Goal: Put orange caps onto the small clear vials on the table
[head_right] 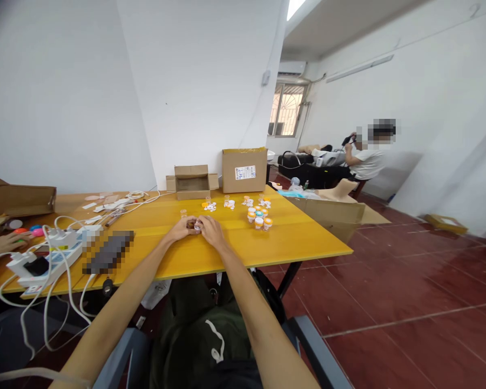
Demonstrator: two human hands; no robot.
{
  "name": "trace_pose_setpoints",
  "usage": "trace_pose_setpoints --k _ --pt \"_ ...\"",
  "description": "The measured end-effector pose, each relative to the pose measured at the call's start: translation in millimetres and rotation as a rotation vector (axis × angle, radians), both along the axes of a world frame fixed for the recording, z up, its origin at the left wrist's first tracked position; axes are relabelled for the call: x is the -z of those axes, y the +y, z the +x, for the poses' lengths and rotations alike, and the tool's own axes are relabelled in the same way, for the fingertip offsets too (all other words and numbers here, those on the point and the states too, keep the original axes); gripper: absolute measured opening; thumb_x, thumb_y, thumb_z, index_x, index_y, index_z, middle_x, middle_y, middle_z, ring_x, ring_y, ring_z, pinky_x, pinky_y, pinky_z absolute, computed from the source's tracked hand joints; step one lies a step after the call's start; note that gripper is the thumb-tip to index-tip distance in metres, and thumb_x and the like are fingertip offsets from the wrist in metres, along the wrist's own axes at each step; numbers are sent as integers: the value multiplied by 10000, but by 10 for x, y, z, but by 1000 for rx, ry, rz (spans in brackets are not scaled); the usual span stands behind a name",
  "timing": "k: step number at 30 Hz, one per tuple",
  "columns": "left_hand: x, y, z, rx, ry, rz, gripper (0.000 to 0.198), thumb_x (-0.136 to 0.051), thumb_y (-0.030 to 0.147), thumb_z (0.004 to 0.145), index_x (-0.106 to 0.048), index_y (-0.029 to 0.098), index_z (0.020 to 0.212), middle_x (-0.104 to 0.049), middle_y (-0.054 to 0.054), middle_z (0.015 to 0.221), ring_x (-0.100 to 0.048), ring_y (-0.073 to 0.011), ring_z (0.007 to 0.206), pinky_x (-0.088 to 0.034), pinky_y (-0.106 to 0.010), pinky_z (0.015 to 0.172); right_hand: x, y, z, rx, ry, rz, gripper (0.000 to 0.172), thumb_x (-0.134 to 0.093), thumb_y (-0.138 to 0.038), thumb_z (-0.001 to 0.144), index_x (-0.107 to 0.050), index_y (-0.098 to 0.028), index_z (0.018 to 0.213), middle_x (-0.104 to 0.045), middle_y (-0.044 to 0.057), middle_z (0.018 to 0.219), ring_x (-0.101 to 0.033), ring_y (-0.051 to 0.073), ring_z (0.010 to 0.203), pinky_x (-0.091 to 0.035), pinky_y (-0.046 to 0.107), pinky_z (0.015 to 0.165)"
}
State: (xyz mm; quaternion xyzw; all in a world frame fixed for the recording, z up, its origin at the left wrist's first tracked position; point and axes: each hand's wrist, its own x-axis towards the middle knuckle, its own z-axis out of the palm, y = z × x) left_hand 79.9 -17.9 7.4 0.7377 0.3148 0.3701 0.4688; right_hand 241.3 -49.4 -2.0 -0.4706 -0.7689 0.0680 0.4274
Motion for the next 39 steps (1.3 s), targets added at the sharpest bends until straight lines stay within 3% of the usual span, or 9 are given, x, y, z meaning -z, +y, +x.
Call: trace_pose_setpoints --k 9,18,22,27,33,39 --pt "-14 -36 11 -20 0 -19 305 -823 211 586 -649 159 830 -675 -10 832 -617 -144 776 -493 -287 788 -74 -76 -23 28 44 -43 91 -573 -246 870 -656 -261 835 -718 34 938 -629 204 875 -447 283 731" --pt "-31 -8 0 -94 9 24 343 -819 250 587 -669 167 884 -686 -14 838 -630 -161 790 -519 -320 805 -60 -13 25 36 256 -100 176 -519 -321 884 -667 -238 834 -718 30 869 -634 197 818 -469 290 739" --pt "-40 23 -14 -147 -32 59 380 -815 252 597 -677 183 945 -708 -31 920 -655 -185 864 -528 -335 836 -1 89 50 -104 438 -228 194 -532 -333 864 -652 -212 772 -704 18 770 -639 185 740 -493 302 725" --pt "-57 19 -7 -149 -87 103 400 -808 264 610 -679 184 980 -708 -40 982 -657 -187 913 -524 -332 865 39 140 85 -311 685 -392 185 -655 -393 780 -649 -218 843 -723 16 818 -664 173 743 -519 287 678" --pt "-78 -15 11 -135 -142 108 382 -825 270 586 -686 177 929 -709 -41 952 -664 -188 894 -532 -337 853 37 134 85 -404 803 -474 315 -789 -422 647 -632 -218 827 -721 22 807 -670 171 742 -524 278 652" --pt "-100 -41 16 -174 -114 122 369 -838 274 571 -681 177 892 -699 -20 880 -660 -172 835 -529 -320 821 22 133 86 -398 844 -475 355 -814 -453 600 -662 -206 805 -726 33 822 -658 168 736 -513 268 624"
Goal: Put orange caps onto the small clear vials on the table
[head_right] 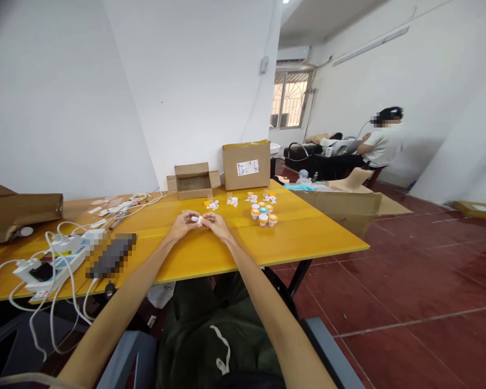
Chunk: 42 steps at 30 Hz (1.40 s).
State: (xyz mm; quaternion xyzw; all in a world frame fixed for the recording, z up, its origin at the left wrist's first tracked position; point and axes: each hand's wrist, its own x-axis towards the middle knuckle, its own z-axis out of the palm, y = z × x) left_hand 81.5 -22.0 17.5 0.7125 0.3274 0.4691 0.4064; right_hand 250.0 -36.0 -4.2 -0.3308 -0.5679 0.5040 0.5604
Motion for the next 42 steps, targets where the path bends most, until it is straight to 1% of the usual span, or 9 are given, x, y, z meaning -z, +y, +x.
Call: trace_pose_setpoints --k 6,10,13,20,25,33,37,42 --pt "-23 -41 13 3 8 -1 370 -841 277 558 -662 180 867 -679 2 826 -642 -152 778 -520 -301 793 -29 -29 24 -10 -43 -10 363 -793 -503 618 -691 -196 783 -715 32 751 -632 159 674 -495 271 604" --pt "-25 -50 26 10 13 27 370 -837 282 561 -655 181 868 -673 7 823 -635 -147 777 -517 -296 793 -34 -34 27 4 -48 -24 365 -805 -491 594 -692 -198 781 -717 31 752 -622 156 667 -475 262 581" --pt "-19 -45 29 7 35 62 362 -832 298 582 -669 183 884 -686 -2 838 -643 -157 795 -522 -303 799 -31 -30 32 12 -50 -26 354 -814 -458 584 -694 -205 800 -727 37 805 -634 163 705 -471 256 581" --pt "-3 -38 32 -21 52 90 309 -824 328 613 -697 179 852 -717 -18 835 -666 -170 772 -545 -308 778 -32 -30 52 7 -64 -16 350 -821 -417 585 -693 -210 836 -739 49 882 -660 189 809 -506 278 646" --pt "2 -43 29 -44 66 86 334 -826 346 621 -703 179 882 -724 -30 850 -674 -178 776 -551 -315 778 -36 -36 52 13 -50 -24 343 -828 -409 579 -699 -210 828 -737 45 864 -664 188 804 -516 279 650" --pt "8 -47 26 -23 93 130 401 -838 329 626 -683 185 966 -716 -32 912 -676 -178 828 -544 -321 800 -4 -4 48 50 -26 -31 364 -821 -444 579 -707 -190 814 -740 58 843 -663 186 771 -518 283 634" --pt "-7 -64 35 -26 92 155 352 -828 326 637 -687 181 925 -715 -28 878 -673 -177 813 -542 -326 801 -14 -19 46 53 -35 -39 358 -822 -446 576 -709 -193 803 -739 60 833 -670 191 772 -522 291 638" --pt "-15 -81 51 -61 106 169 308 -818 337 646 -686 174 871 -706 -16 805 -662 -167 751 -545 -324 774 -38 -39 48 46 -43 -37 365 -824 -450 570 -714 -188 799 -745 62 830 -673 187 753 -522 288 623"
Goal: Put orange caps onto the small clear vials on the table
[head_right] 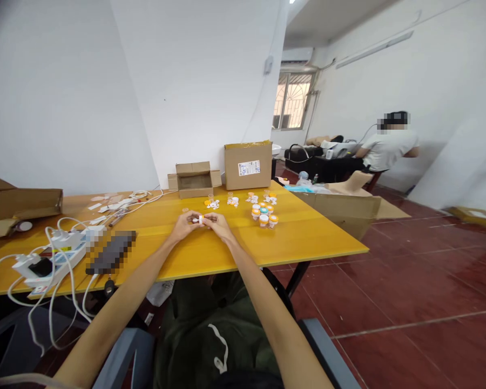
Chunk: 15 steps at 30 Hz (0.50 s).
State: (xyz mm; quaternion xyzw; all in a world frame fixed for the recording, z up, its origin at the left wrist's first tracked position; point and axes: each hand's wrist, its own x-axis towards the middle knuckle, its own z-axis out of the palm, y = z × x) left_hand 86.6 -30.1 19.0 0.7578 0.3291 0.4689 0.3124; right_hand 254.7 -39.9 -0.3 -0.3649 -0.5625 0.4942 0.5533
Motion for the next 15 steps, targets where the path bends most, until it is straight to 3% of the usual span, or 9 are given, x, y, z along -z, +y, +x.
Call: trace_pose_setpoints --k 15 --pt "26 -9 -8 -8 26 44 280 -788 319 664 -686 188 890 -704 -10 799 -651 -171 753 -540 -319 759 18 8 -10 -7 1 10 389 -827 -500 559 -707 -186 756 -735 53 757 -662 167 672 -514 274 595"
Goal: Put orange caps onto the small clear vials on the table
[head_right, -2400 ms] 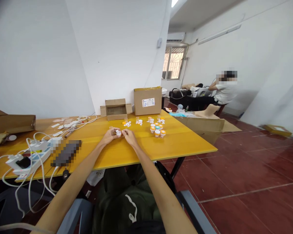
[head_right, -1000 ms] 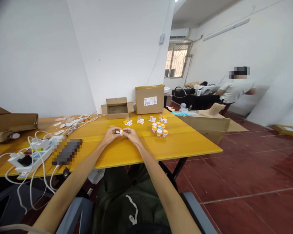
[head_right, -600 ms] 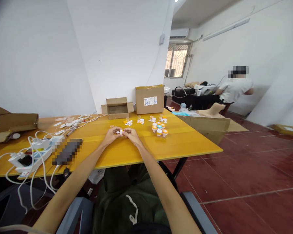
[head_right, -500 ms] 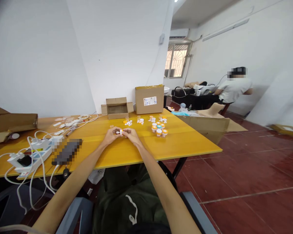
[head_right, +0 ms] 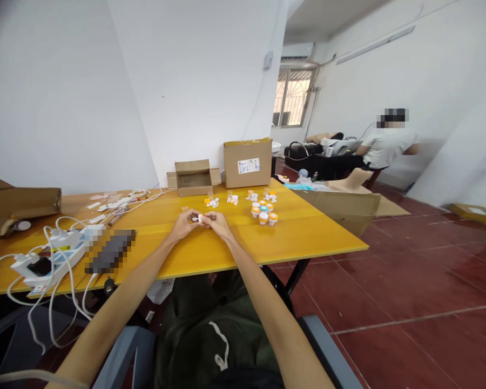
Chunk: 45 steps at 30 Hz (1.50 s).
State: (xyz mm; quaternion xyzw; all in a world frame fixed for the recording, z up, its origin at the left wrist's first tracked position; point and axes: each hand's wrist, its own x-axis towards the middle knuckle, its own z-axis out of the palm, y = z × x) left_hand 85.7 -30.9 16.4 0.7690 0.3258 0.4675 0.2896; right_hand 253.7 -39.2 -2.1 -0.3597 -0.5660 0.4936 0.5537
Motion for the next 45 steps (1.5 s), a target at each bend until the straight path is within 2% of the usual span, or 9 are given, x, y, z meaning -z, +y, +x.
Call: trace_pose_setpoints --k 13,24,32,38,45 --pt "-15 -23 9 -49 24 -12 261 -790 322 653 -682 196 855 -700 -6 791 -643 -176 744 -527 -311 740 -43 -37 14 1 -30 39 353 -798 -491 588 -750 -197 778 -744 40 778 -658 171 707 -507 269 608" --pt "-57 -61 8 -83 63 87 195 -771 278 678 -682 212 838 -693 2 783 -628 -176 743 -521 -308 743 -22 -20 -4 -17 -77 44 320 -742 -498 674 -753 -203 800 -726 32 734 -650 169 697 -500 264 595" --pt "-77 -86 31 -104 72 86 164 -756 282 698 -668 206 813 -696 0 779 -633 -169 725 -519 -290 711 -22 -23 -12 -2 -72 49 325 -733 -501 678 -756 -218 836 -745 32 846 -668 186 783 -500 259 606" --pt "-84 -87 38 -134 126 160 113 -720 260 737 -659 200 811 -698 0 779 -630 -153 704 -523 -272 689 -21 -24 -9 -14 -101 65 378 -700 -548 701 -765 -200 833 -731 31 756 -658 184 757 -492 256 604" --pt "-63 -74 32 -163 187 235 89 -678 245 786 -667 201 863 -700 0 779 -623 -142 681 -526 -260 665 20 21 2 -20 -113 75 381 -689 -534 740 -766 -210 924 -750 40 864 -673 197 819 -504 262 627"
